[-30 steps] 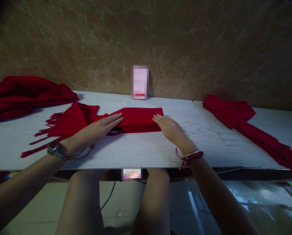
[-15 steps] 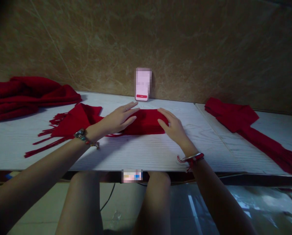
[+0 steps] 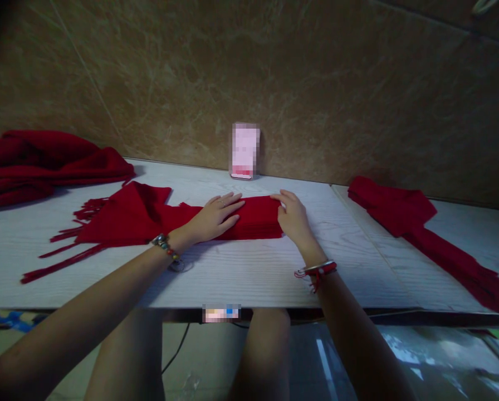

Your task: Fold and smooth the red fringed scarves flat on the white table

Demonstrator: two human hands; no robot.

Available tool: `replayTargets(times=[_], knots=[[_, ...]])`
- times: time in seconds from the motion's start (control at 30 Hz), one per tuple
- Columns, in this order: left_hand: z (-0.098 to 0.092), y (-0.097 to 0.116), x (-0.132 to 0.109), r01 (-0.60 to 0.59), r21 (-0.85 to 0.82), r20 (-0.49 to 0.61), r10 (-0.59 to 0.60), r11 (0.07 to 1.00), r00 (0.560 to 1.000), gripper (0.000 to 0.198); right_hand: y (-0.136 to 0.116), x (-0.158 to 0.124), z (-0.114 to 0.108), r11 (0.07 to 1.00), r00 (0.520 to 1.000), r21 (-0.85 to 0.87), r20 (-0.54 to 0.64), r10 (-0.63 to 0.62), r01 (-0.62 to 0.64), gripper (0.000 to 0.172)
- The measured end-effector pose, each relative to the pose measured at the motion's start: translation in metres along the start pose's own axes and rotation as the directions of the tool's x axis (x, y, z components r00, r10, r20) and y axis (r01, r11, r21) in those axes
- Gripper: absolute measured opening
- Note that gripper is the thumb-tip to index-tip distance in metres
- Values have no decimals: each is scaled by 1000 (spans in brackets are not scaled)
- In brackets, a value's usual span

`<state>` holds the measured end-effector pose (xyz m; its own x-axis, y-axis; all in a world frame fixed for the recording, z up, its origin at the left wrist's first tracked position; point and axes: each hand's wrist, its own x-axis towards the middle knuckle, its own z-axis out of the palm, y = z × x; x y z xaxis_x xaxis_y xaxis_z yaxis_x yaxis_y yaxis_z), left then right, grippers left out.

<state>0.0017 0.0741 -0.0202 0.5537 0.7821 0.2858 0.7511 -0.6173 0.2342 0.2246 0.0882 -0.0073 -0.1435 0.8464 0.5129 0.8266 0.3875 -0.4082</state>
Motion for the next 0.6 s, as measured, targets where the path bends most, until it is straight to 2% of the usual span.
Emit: replayTargets(times=[0.07,0.1,0.17,0.27,0.33,0.47,0.6], knots=[[-2,2,0,5,-7,-37,-5,1000,999,45,-16,6,-2,993,995,-73,-23,-96,94,42],[-3,3,-1,9,-11,-61,-9,1000,998,45,-25,9,-2,985,990,-97,7,-141,141,41],[-5,5,-3,21,-19,-99,-23,1000,995,45,-42,12,0,967,970,-139,147,-195,215,39],[-6,6,-6,43,-20,-99,-45,999,994,47,-51,9,8,944,913,-196,368,-178,264,40],[-7,6,-7,55,-16,-66,-56,998,996,49,-44,5,14,945,903,-220,407,-137,242,42],[-8,6,-7,66,-13,5,-66,998,998,51,-12,1,19,974,943,-202,331,-32,104,44],[-8,6,-6,76,-7,31,-76,997,997,52,19,4,16,994,942,-105,333,41,-6,46]])
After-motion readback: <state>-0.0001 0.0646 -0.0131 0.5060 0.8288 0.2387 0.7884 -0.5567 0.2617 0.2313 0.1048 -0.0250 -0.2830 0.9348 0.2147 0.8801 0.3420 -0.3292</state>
